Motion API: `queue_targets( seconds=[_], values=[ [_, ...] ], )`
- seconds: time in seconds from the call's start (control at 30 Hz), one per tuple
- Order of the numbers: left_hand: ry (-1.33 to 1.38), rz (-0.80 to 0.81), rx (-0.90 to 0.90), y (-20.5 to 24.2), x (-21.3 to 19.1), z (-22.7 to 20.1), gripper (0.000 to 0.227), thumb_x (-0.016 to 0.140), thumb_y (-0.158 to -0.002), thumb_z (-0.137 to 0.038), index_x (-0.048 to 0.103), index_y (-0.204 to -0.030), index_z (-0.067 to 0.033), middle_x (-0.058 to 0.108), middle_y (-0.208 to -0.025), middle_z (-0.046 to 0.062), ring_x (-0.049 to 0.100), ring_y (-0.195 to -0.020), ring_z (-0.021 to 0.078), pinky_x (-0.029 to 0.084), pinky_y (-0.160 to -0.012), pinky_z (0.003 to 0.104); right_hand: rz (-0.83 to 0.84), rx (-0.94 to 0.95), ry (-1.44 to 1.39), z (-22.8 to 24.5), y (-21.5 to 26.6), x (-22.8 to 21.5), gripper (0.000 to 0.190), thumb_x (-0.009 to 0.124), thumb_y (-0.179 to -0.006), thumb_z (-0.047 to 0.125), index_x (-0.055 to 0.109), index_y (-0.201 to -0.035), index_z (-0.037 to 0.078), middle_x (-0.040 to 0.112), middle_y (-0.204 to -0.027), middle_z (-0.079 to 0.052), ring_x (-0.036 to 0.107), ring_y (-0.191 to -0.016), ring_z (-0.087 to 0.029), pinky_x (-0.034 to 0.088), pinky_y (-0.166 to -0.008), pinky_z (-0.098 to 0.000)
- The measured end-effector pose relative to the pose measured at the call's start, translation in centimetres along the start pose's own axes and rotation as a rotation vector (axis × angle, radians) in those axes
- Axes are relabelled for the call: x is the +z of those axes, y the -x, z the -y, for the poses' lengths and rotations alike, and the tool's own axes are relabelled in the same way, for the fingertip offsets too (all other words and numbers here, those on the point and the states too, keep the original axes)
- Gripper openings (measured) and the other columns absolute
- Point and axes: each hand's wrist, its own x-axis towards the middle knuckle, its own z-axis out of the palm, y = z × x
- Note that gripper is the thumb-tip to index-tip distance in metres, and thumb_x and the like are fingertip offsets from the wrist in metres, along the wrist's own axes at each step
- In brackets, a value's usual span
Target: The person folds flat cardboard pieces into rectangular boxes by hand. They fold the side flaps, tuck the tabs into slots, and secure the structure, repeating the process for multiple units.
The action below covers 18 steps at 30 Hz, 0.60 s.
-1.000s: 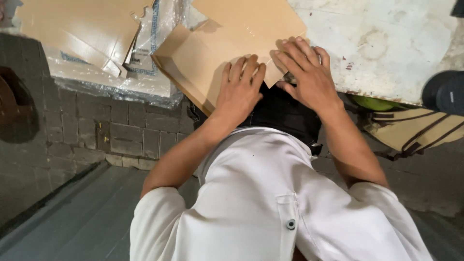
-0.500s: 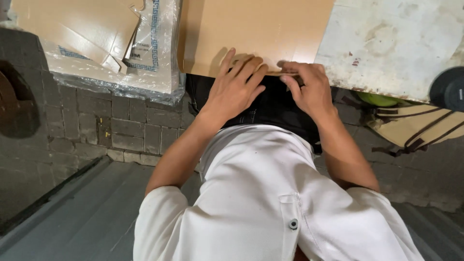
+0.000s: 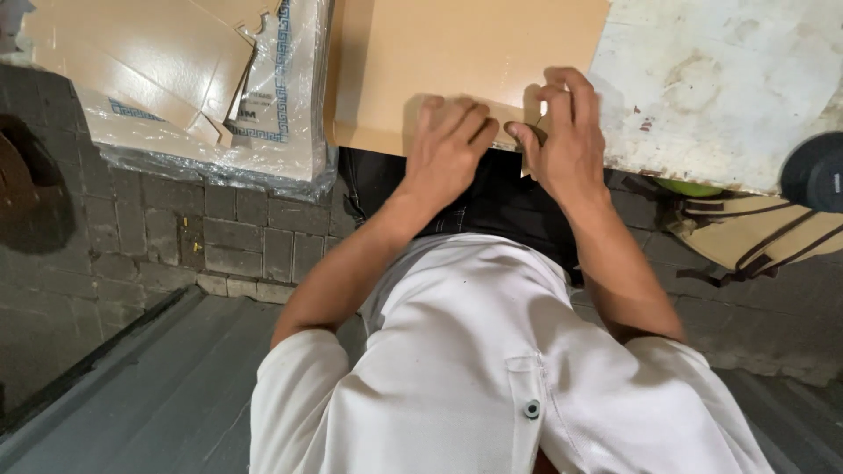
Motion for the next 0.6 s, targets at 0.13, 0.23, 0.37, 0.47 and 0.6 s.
queue_targets(
  seconds=[0.13,0.23,0.37,0.47,0.6],
  values=[
    [-0.153,-0.057,0.039,-0.3,-1.2,-1.3,0.02,0.061,-0.085,0.002,0.067,-0.104,-0.0012,0.064,-0.111,0.014,0.058,-0.108,0.0288,0.041,-0.099,0.05,-0.038,-0.104,0.176,-1.3,-1.0,-0.3,0.057,0.052,-0.103,0.052,0.055,-0.121,-0.002,0.042,-0.136,-0.021,0.045,-0.116,-0.039,0.04,-0.094,-0.0492],
    [-0.306,0.093,0.033,1.8,0.0,-2.8,0.033,0.054,-0.092,-0.004,0.06,-0.124,0.0015,0.056,-0.129,0.021,0.05,-0.124,0.0367,0.032,-0.111,0.056,-0.028,-0.132,0.155,-2.5,-1.2,-0.4,0.059,0.058,-0.099,0.053,0.057,-0.119,-0.003,0.046,-0.13,-0.019,0.047,-0.115,-0.037,0.042,-0.094,-0.0478],
    [-0.458,0.24,0.072,2.5,1.6,-3.3,0.044,0.047,-0.097,-0.009,0.054,-0.139,0.0027,0.055,-0.137,0.029,0.049,-0.131,0.0484,0.021,-0.118,0.064,0.229,0.26,0.003,-0.9,-3.1,-2.2,0.047,0.082,-0.089,0.028,0.057,-0.119,0.002,0.039,-0.134,-0.013,0.043,-0.125,-0.031,0.048,-0.097,-0.0521],
    [-0.584,0.293,0.138,2.4,2.9,-3.6,0.046,0.044,-0.094,-0.011,0.057,-0.135,0.0053,0.054,-0.132,0.036,0.049,-0.124,0.0574,0.022,-0.115,0.071,0.143,0.239,-0.075,-2.0,-5.1,-3.0,0.035,0.073,-0.101,0.016,0.049,-0.12,-0.001,0.046,-0.119,-0.018,0.05,-0.103,-0.028,0.05,-0.088,-0.0377],
    [-0.54,0.227,0.135,2.7,2.8,-3.4,0.046,0.045,-0.095,-0.011,0.055,-0.135,0.0095,0.053,-0.131,0.04,0.047,-0.123,0.0602,0.023,-0.114,0.071,0.066,-0.021,0.024,-5.6,-8.7,-2.2,0.061,0.074,-0.112,0.012,0.029,-0.152,0.005,0.035,-0.152,-0.025,0.031,-0.138,-0.048,0.036,-0.108,-0.0594]
  ],
)
